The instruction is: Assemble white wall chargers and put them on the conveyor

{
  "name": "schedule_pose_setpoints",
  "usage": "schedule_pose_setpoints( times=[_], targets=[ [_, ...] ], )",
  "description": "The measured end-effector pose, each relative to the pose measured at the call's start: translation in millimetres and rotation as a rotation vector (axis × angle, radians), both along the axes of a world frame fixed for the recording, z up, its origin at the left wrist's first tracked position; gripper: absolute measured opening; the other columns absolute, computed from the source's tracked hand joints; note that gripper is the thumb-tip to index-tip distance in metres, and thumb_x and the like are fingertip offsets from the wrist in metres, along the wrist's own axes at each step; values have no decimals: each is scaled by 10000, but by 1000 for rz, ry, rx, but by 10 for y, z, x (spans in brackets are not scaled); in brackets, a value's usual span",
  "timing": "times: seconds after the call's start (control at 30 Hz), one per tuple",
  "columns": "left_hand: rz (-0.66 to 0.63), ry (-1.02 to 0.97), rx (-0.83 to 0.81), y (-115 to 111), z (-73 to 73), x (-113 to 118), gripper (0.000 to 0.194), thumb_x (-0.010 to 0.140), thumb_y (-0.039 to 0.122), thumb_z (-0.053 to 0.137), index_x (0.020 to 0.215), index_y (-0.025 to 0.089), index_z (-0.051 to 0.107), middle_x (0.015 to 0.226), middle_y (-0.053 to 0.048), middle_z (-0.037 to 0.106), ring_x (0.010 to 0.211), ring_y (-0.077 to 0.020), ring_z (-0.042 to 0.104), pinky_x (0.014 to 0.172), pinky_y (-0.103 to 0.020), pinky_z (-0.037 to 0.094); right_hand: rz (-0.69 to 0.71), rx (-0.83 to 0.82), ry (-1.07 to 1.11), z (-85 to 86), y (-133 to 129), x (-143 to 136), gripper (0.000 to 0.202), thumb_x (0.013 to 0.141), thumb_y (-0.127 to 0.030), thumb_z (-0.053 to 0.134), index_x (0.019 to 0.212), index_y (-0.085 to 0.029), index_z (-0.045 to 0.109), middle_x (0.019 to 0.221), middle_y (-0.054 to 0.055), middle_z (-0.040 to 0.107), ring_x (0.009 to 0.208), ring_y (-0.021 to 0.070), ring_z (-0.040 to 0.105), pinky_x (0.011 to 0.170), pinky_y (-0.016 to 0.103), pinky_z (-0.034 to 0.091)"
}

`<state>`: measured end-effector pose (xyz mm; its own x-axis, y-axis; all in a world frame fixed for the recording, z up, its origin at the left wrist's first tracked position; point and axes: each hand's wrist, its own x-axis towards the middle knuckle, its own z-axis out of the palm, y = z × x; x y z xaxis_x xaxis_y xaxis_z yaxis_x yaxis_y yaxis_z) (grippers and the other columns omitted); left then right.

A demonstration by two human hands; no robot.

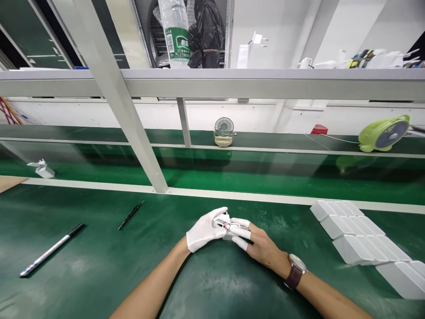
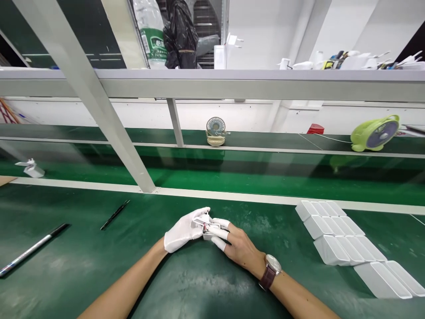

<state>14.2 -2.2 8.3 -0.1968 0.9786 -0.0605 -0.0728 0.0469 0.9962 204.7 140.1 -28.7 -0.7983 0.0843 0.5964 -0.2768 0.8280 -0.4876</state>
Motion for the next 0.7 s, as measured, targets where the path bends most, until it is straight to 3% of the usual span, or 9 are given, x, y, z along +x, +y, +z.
schedule_pose_setpoints(
  times=[0.17, 0.33, 0.43, 0.6, 0.7],
  targets=[
    [52, 74, 58, -17, 14, -16, 763, 871, 635, 625, 1438, 149, 467, 1212, -121, 675, 1172, -288, 605, 1019, -440, 460, -16, 17, 36, -54, -36, -4, 452, 988, -185, 577, 1423, -297, 525, 1316, 91, 619, 1196, 210, 638, 979, 363, 587],
    [20, 66, 146, -22, 120, 56, 739, 883, 634, 607, 1432, 157, 475, 1230, -154, 656, 1121, -296, 616, 770, -323, 498, -67, -16, 141, 236, -2, 55, 510, 955, -126, 611, 1418, -325, 530, 1295, 88, 618, 1166, 225, 644, 929, 359, 603],
    [67, 51, 175, -26, 128, 95, 744, 884, 621, 614, 1441, 150, 467, 1286, -190, 618, 1153, -312, 595, 784, -337, 493, -120, -26, 188, 380, 12, 116, 565, 931, -93, 630, 1423, -347, 520, 1326, 83, 598, 1168, 234, 643, 927, 362, 601],
    [197, 65, 171, -1, -7, 144, 807, 814, 628, 692, 1426, 148, 479, 1258, -180, 618, 1153, -308, 591, 986, -440, 471, -62, 54, -63, 227, -39, 199, 505, 982, -153, 560, 1454, -315, 480, 1219, 105, 641, 1057, 219, 682, 885, 366, 620],
    [173, 143, 70, 17, -87, 198, 749, 804, 515, 747, 1423, 178, 495, 1269, -157, 616, 1050, -271, 637, 940, -429, 506, -75, 121, -152, 116, -76, 219, 455, 999, -164, 513, 1439, -276, 504, 1132, 118, 658, 1018, 236, 688, 858, 398, 627]
  ],
)
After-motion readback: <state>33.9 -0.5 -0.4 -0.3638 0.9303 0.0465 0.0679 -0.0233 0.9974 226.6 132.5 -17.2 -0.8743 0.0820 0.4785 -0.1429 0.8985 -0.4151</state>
